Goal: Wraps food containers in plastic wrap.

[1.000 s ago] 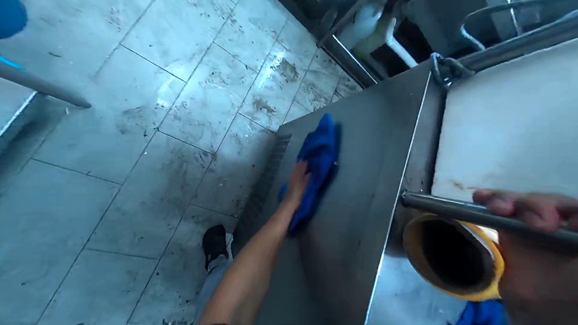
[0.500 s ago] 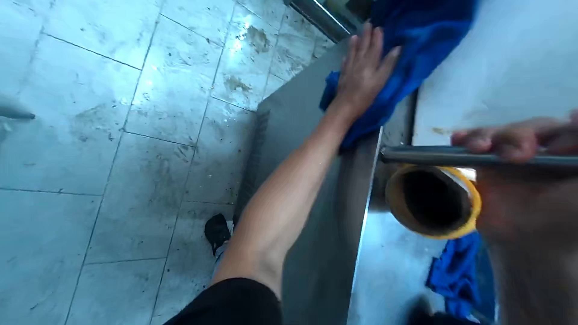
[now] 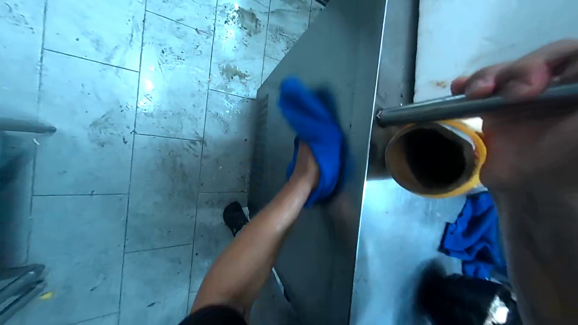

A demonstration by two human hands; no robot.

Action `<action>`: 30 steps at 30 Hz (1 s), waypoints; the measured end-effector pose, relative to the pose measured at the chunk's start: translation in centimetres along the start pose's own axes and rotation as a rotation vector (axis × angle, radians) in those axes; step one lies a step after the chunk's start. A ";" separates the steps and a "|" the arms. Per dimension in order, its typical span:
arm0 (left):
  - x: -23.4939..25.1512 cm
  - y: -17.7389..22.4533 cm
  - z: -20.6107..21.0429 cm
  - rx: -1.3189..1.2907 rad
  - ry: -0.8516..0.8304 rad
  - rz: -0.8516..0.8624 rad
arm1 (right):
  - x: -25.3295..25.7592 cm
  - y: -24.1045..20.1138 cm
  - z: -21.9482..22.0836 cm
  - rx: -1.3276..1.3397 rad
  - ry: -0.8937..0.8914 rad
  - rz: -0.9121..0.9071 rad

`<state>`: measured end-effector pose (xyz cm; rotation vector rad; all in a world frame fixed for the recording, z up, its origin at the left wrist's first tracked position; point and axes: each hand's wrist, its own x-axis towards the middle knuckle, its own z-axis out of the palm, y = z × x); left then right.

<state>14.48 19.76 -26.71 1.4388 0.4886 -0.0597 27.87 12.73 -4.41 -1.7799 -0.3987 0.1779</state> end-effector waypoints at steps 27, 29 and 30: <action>-31.1 2.2 5.4 0.484 0.065 0.195 | -1.3 -2.9 3.4 0.075 0.176 0.050; -26.4 4.1 5.5 0.568 0.127 0.199 | -1.4 -2.6 3.4 0.067 0.175 0.046; -22.6 6.2 5.0 0.582 0.126 0.139 | -1.2 -2.6 3.5 0.068 0.171 0.043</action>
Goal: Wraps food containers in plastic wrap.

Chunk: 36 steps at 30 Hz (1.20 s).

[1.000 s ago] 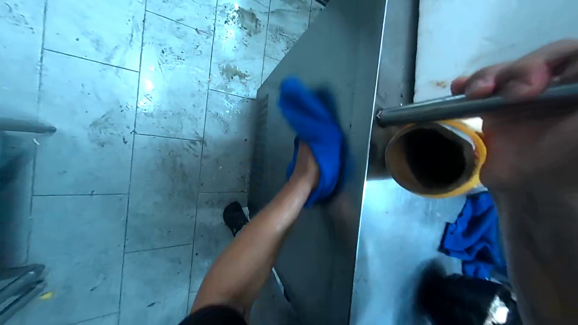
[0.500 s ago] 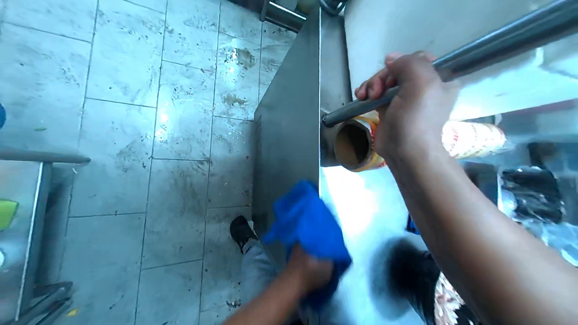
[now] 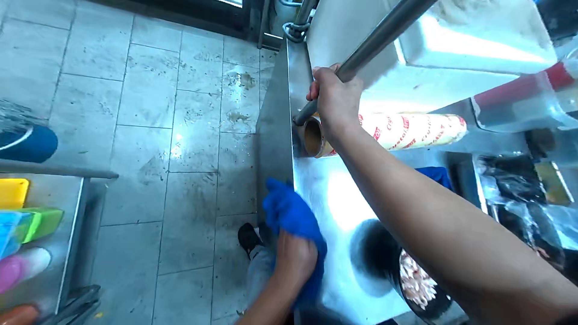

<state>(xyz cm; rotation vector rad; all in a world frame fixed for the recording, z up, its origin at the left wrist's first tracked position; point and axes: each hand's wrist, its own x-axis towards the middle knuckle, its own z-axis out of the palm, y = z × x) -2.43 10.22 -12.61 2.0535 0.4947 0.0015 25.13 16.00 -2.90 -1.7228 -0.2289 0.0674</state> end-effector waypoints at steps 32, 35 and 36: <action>-1.3 -9.4 2.8 -0.731 -0.093 -0.725 | 3.0 2.8 -2.4 -0.070 -0.183 -0.018; -3.5 -6.4 4.3 -1.018 0.063 -0.489 | 1.8 1.7 -0.9 -0.030 -0.066 0.007; -3.3 -6.0 2.8 -1.006 -0.082 -0.518 | 1.2 1.2 -0.5 -0.030 -0.046 0.023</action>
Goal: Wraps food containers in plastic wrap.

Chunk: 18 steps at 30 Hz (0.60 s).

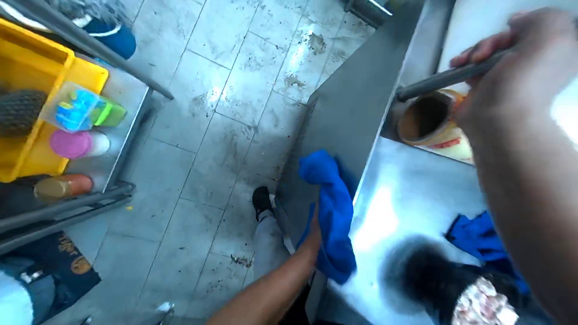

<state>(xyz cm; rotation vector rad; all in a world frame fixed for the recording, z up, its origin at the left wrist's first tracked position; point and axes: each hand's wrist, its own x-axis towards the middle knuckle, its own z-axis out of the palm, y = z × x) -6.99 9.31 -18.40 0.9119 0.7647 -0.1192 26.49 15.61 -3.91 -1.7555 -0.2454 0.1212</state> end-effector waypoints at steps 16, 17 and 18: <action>-4.8 1.6 4.8 1.294 0.218 0.952 | -5.2 -6.9 -11.1 -0.422 -0.535 -0.127; -5.1 1.3 5.2 1.357 0.221 0.966 | -7.4 -7.8 -14.8 -0.457 -0.573 -0.246; -5.6 1.1 6.0 1.393 0.217 0.968 | -9.7 -8.2 -18.8 -0.484 -0.582 -0.341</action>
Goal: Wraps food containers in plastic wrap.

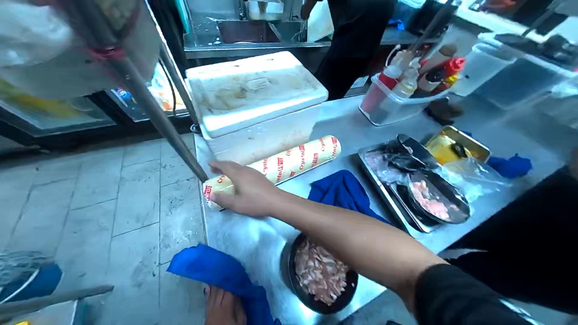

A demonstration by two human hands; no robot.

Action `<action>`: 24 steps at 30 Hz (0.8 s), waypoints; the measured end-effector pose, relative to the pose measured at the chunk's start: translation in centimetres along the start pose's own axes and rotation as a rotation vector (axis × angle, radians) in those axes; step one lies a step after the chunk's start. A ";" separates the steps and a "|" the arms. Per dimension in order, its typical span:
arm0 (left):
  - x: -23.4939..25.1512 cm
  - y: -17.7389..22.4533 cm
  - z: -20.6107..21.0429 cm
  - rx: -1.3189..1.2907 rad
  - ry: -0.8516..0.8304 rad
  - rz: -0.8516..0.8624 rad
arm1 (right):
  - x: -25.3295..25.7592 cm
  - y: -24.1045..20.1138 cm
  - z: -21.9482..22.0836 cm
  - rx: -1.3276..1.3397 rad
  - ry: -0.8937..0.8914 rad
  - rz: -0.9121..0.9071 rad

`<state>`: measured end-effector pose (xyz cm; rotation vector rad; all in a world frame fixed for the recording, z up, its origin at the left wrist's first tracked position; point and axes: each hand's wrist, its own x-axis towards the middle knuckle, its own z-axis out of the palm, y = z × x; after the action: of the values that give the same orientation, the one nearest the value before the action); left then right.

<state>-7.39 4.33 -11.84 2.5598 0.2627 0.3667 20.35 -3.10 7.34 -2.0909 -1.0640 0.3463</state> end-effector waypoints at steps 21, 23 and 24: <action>19.5 29.1 0.5 -0.440 -0.245 0.019 | -31.7 11.8 -3.8 0.483 0.567 0.419; 19.2 31.1 1.3 -0.382 -0.487 0.163 | -30.1 13.4 -5.8 0.324 0.631 0.412; 19.0 31.0 1.4 -0.317 -0.531 0.206 | -29.8 14.3 -6.9 0.247 0.589 0.477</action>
<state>14.45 -17.40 7.50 2.2690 -0.2378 -0.1925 13.89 -35.14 -1.10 -2.0113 -0.1662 0.0660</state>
